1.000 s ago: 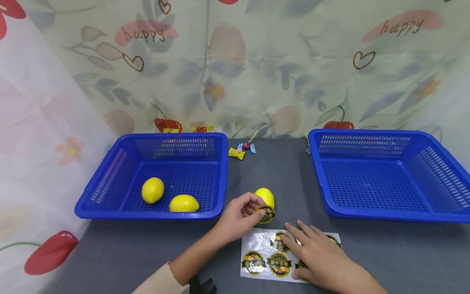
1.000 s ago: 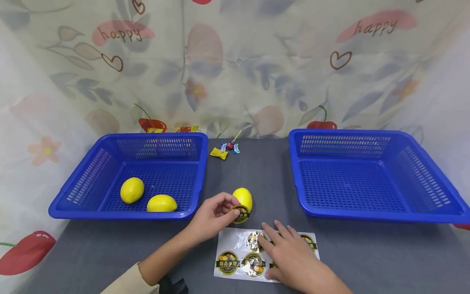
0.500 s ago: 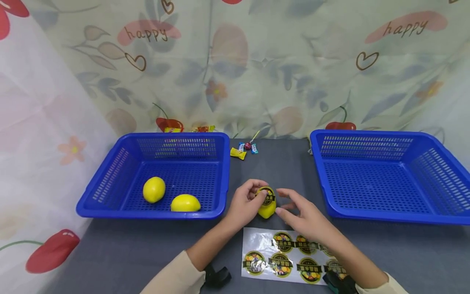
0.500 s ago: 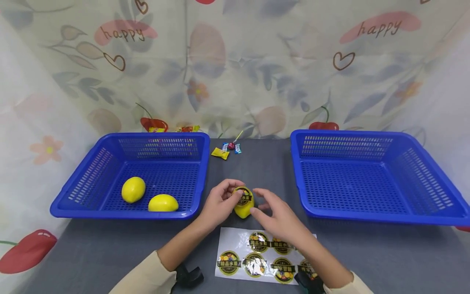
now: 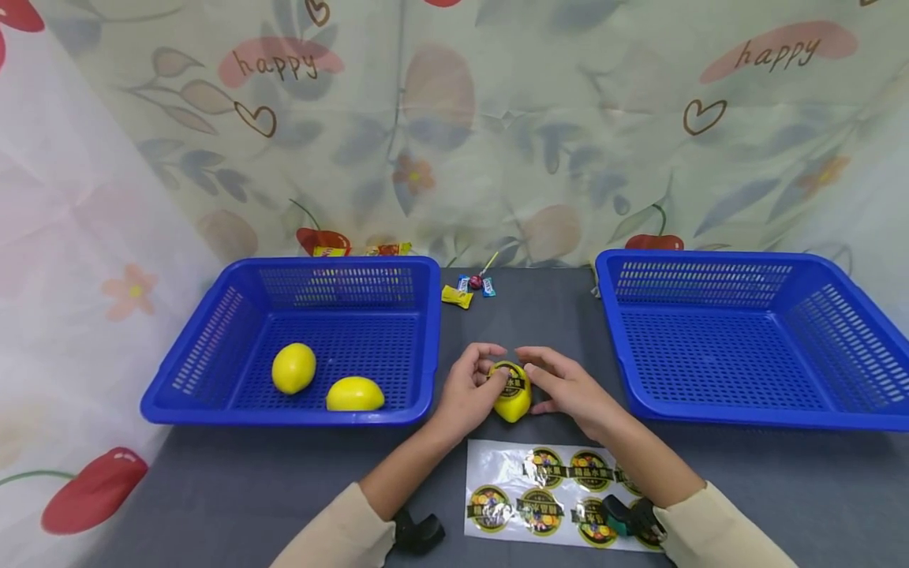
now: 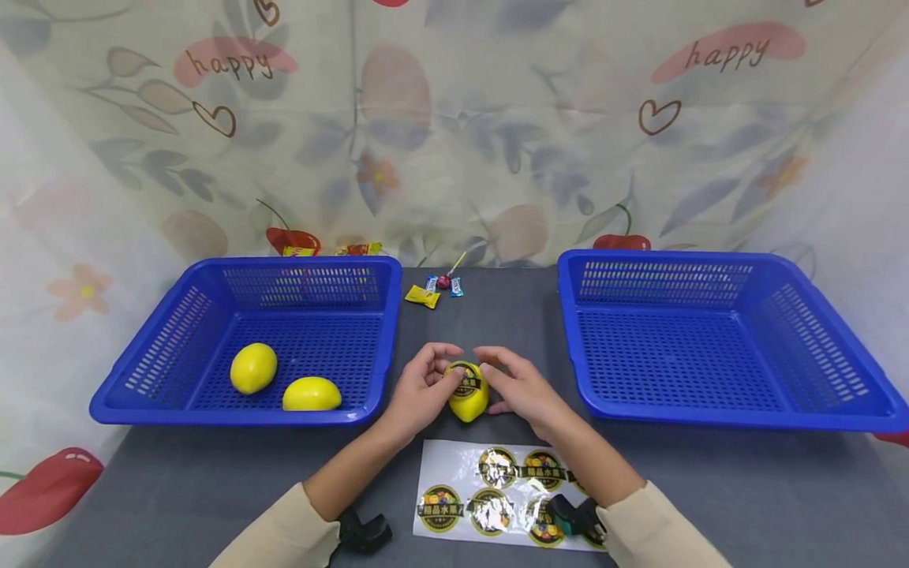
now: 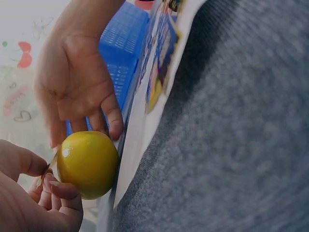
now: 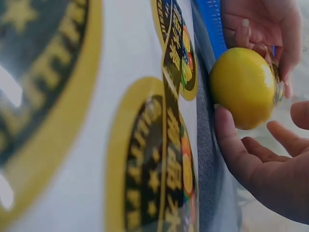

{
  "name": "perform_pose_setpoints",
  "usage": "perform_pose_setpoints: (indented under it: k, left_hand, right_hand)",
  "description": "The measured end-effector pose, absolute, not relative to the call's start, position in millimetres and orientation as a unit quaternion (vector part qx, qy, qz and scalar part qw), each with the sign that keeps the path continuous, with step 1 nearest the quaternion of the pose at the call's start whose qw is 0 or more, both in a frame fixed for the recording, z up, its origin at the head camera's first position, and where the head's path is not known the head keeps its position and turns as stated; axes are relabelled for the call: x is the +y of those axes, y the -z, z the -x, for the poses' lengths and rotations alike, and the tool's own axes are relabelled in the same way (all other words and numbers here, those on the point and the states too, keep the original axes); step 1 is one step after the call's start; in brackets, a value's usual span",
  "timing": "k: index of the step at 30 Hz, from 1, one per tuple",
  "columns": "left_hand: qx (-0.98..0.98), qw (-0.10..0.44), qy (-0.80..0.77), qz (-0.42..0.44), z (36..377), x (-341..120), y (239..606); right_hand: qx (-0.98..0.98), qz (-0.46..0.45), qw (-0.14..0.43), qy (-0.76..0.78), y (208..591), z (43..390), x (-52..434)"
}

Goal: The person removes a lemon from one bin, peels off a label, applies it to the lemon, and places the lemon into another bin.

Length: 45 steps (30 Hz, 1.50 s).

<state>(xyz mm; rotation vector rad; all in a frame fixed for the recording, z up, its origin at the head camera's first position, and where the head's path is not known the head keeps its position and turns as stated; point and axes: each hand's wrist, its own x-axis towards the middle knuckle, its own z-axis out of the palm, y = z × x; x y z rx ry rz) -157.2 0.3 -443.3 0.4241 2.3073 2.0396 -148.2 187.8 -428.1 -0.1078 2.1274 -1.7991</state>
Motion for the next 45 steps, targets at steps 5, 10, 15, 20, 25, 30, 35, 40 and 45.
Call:
perform_pose_setpoints:
  k: [5, 10, 15, 20, 25, 30, 35, 40, 45]
  left_hand:
    - [0.745, 0.013, -0.654, -0.130, 157.5, -0.1, 446.0]
    - [0.744, 0.013, -0.655, -0.132, 158.0, -0.1, 447.2]
    - [0.748, 0.021, -0.651, -0.127, 157.6, 0.3, 446.0]
    - [0.742, 0.030, -0.654, -0.143, 158.9, -1.1, 445.7]
    - [0.747, 0.058, -0.642, -0.160, 162.9, -5.2, 447.7]
    - [0.769, 0.082, -0.605, -0.189, 166.0, -10.4, 449.8]
    - [0.761, 0.093, -0.606, -0.214, 168.4, -12.8, 450.0]
    - [0.737, 0.128, -0.634, -0.196, 168.8, -12.7, 449.7]
    - [0.718, 0.189, -0.653, -0.148, 167.1, -13.2, 449.9]
  right_hand:
    - [0.772, 0.040, 0.165, 0.613, 432.0, 150.3, 184.2]
    - [0.789, 0.048, 0.147, 0.594, 433.9, 150.3, 181.5]
    - [0.793, 0.059, 0.137, 0.591, 433.9, 151.0, 180.6]
    - [0.795, 0.059, 0.136, 0.589, 433.1, 152.3, 180.4]
    - [0.794, 0.053, 0.143, 0.588, 435.0, 153.4, 181.2]
    - [0.794, 0.050, 0.146, 0.588, 437.9, 155.6, 185.5]
    - [0.795, 0.044, 0.150, 0.586, 439.4, 156.7, 191.4]
    - [0.778, 0.037, 0.175, 0.602, 441.4, 156.8, 197.1]
    - [0.708, 0.013, 0.225, 0.669, 444.0, 157.5, 199.3]
